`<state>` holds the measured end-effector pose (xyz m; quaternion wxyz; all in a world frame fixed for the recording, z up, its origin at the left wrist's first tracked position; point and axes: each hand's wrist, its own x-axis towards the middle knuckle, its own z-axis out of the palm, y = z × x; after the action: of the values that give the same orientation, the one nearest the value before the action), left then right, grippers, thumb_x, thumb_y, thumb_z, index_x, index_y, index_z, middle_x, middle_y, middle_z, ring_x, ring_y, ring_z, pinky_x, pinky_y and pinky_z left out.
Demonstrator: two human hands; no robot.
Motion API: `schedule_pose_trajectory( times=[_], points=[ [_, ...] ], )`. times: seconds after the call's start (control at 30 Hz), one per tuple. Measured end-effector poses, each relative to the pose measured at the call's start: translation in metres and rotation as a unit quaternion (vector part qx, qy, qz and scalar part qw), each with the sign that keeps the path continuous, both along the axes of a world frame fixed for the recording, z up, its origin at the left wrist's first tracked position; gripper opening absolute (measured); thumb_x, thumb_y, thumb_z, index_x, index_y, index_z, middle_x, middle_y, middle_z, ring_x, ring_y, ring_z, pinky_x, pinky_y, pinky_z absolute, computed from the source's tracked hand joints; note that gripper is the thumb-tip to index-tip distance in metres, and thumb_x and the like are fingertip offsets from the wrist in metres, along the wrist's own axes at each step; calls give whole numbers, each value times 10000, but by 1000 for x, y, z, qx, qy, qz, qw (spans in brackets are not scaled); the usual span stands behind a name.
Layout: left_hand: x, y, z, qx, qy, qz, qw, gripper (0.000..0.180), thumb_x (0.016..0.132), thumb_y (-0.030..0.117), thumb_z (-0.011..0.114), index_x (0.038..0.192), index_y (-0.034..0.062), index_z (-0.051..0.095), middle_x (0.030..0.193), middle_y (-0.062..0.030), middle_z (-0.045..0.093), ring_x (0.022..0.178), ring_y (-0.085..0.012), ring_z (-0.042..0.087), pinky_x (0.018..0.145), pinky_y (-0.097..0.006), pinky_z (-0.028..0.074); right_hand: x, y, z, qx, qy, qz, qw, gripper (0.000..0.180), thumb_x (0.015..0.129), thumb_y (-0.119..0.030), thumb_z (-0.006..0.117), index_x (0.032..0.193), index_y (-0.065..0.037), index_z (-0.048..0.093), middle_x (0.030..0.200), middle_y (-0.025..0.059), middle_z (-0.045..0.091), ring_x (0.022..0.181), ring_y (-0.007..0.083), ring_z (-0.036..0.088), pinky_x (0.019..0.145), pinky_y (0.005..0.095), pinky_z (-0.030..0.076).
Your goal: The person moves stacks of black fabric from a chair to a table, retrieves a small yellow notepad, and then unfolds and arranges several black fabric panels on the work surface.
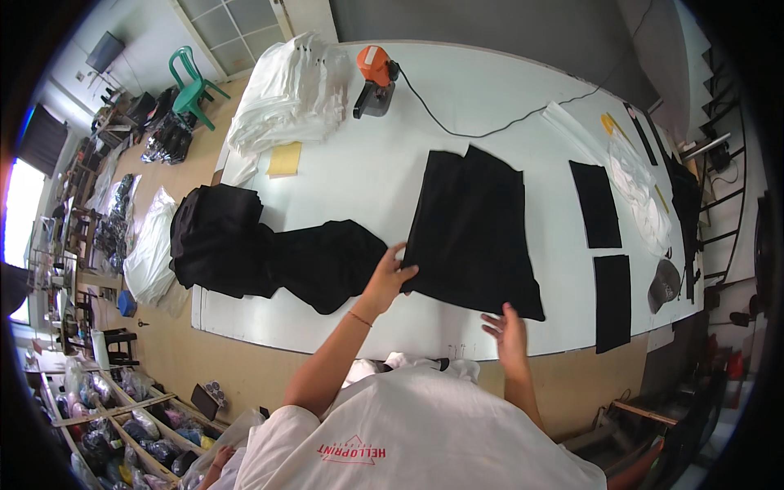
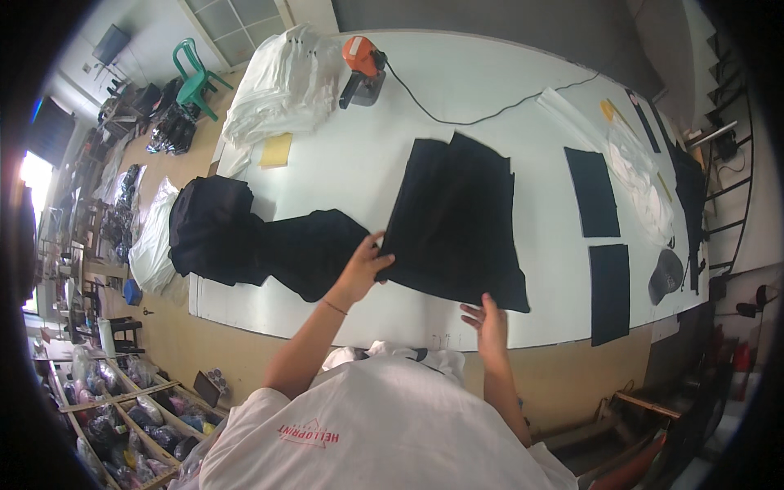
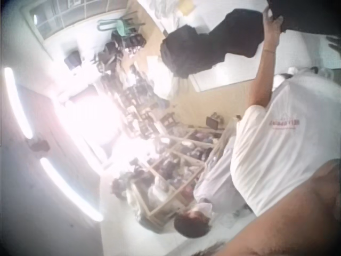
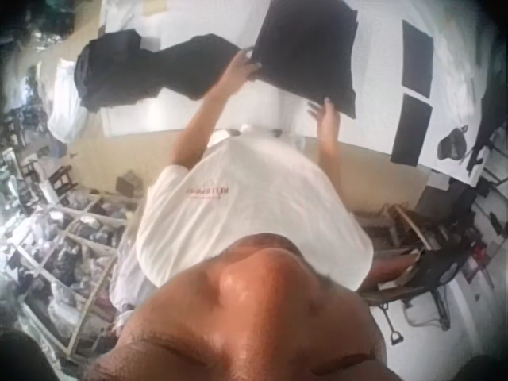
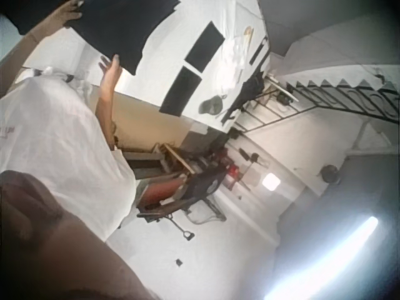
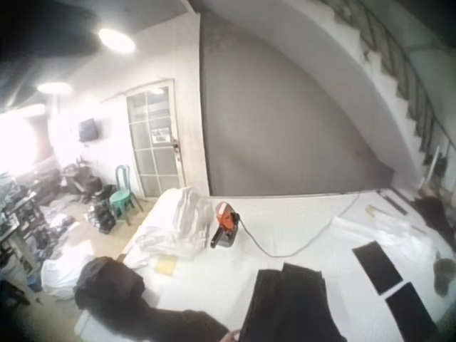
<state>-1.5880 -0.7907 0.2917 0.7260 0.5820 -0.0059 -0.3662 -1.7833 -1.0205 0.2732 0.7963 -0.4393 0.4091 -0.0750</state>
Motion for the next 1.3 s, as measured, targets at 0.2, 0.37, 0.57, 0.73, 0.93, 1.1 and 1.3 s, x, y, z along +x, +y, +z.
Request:
schedule_pose_trajectory(
  times=[0.2,0.37,0.57,0.73,0.93,1.1,1.3],
  points=[
    [-56,8,-118,267,-172,-47,947,731,857,34,613,1476,131,237,820,-119,645,679,-180,628,627,-328,502,-34,-16,-98,72,111,-143,981,309,904,-322,634,1093,-84,582,1012,88,669,893,228,627,760,354,512],
    [-69,10,-100,258,-231,-49,937,609,823,11,582,1398,83,395,606,-119,567,583,-275,601,616,-369,472,-44,-45,-113,-26,150,-157,976,298,865,-303,660,1052,-82,589,879,43,619,793,184,616,641,353,511],
    [-82,47,-116,315,-289,-147,892,383,833,84,596,1216,59,590,838,-157,643,792,-311,637,739,-409,508,-70,-50,-72,-385,339,74,855,385,824,-201,657,1127,-12,514,1034,139,588,971,303,596,793,425,492],
    [-58,-11,-73,321,-537,-131,769,457,879,240,628,1267,15,540,1397,-174,447,1324,-345,395,1085,-424,346,30,-38,-64,-695,62,138,703,448,844,-154,642,1235,10,496,1232,211,536,1148,389,512,979,467,412],
    [-9,-45,-118,464,-563,-198,655,690,965,492,434,1479,52,297,1562,-148,232,1454,-307,186,1170,-488,181,159,-71,-73,-797,80,341,493,515,943,-316,539,1361,-30,447,1408,200,444,1314,403,403,1069,473,347],
    [-16,-30,-109,406,-546,-171,713,677,935,435,537,1447,40,337,1546,-190,232,1430,-367,208,1162,-486,205,144,-173,-113,-691,293,137,647,522,954,-389,506,1310,-9,480,1355,243,487,1250,433,461,1019,484,393],
    [-78,31,-65,406,-446,-208,770,564,848,303,683,1311,60,473,1369,-182,417,1227,-371,421,1029,-457,370,-17,-103,-66,-447,437,343,701,698,803,-587,643,1150,11,551,1097,260,642,1065,432,603,892,489,479]
  ],
)
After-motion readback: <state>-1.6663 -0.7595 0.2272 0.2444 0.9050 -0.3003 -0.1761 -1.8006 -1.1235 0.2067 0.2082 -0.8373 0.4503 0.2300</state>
